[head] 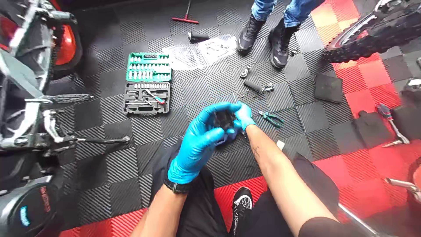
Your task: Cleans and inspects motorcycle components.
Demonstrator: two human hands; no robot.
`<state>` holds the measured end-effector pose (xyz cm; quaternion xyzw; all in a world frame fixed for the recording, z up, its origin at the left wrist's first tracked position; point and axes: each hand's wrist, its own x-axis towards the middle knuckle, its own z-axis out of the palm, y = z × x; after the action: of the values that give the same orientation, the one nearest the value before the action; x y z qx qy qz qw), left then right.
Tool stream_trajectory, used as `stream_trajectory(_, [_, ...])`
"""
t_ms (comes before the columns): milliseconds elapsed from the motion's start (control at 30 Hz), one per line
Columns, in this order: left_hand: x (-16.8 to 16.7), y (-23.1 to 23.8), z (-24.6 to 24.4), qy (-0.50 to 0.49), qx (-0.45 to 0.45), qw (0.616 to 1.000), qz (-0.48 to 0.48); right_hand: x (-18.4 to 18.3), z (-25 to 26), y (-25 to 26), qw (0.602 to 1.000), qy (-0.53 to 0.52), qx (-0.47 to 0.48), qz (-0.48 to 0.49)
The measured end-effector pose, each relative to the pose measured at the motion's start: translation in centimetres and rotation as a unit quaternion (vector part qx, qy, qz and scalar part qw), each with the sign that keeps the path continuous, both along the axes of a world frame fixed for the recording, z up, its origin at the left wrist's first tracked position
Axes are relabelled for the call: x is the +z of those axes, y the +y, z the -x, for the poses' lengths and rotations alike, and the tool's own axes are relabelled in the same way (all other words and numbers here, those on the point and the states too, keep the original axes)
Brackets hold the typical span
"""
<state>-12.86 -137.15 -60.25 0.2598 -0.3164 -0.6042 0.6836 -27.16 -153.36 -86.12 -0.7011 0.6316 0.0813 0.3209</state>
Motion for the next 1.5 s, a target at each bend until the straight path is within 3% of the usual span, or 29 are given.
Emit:
stream_trajectory(100, [0.7,1.1,0.4,0.018,-0.041,0.999,0.022,0.2,-1.1,0.1,0.999,0.045,0.024,-0.017])
stream_trajectory(167, [1.0,1.5,0.8,0.064,-0.052,0.996,0.018,1.7,-0.5,-1.9,0.998,0.022,0.054,-0.028])
stream_trajectory(233, [1.4,2.2,1.4,0.133,-0.042,0.99,-0.01,5.5,0.4,-4.5,0.993,-0.036,0.089,-0.068])
stream_trajectory(300, [1.8,3.3,2.1,0.182,-0.015,0.982,-0.051,10.3,1.9,-5.9,0.978,-0.157,0.083,-0.112])
stream_trajectory(367, [1.8,4.5,2.6,0.2,0.021,0.975,-0.097,15.1,4.2,-5.5,0.919,-0.355,0.036,-0.167])
stream_trajectory(433, [1.5,5.3,3.2,0.183,0.049,0.972,-0.138,19.3,7.2,-3.5,0.81,-0.53,0.014,-0.252])
stream_trajectory(467, [1.3,5.7,3.5,0.172,0.052,0.971,-0.156,21.0,8.7,-2.1,0.777,-0.574,0.016,-0.259])
stream_trajectory(600, [0.9,6.5,3.8,0.115,0.041,0.977,-0.178,25.5,11.3,3.9,0.766,-0.633,0.009,-0.115])
stream_trajectory(667, [0.6,6.6,3.9,0.099,0.022,0.979,-0.179,27.1,11.2,6.5,0.741,-0.669,-0.011,-0.051])
stream_trajectory(767, [0.4,6.8,4.1,0.073,-0.011,0.981,-0.178,28.6,10.5,8.0,0.71,-0.7,0.077,-0.012])
stream_trajectory(867, [0.2,6.9,4.3,0.049,-0.019,0.981,-0.187,29.4,9.7,8.9,0.711,-0.691,0.12,-0.042])
stream_trajectory(1000, [-0.3,7.1,4.2,0.01,-0.022,0.976,-0.217,30.4,8.9,10.9,0.706,-0.699,0.048,-0.105])
stream_trajectory(1333, [-0.4,7.1,4.3,-0.108,0.02,0.962,-0.25,29.8,8.1,12.5,0.808,-0.55,0.209,0.02])
stream_trajectory(1500, [-0.7,7.3,4.5,-0.16,0.039,0.954,-0.249,31.0,7.6,13.9,0.818,-0.47,0.316,0.103])
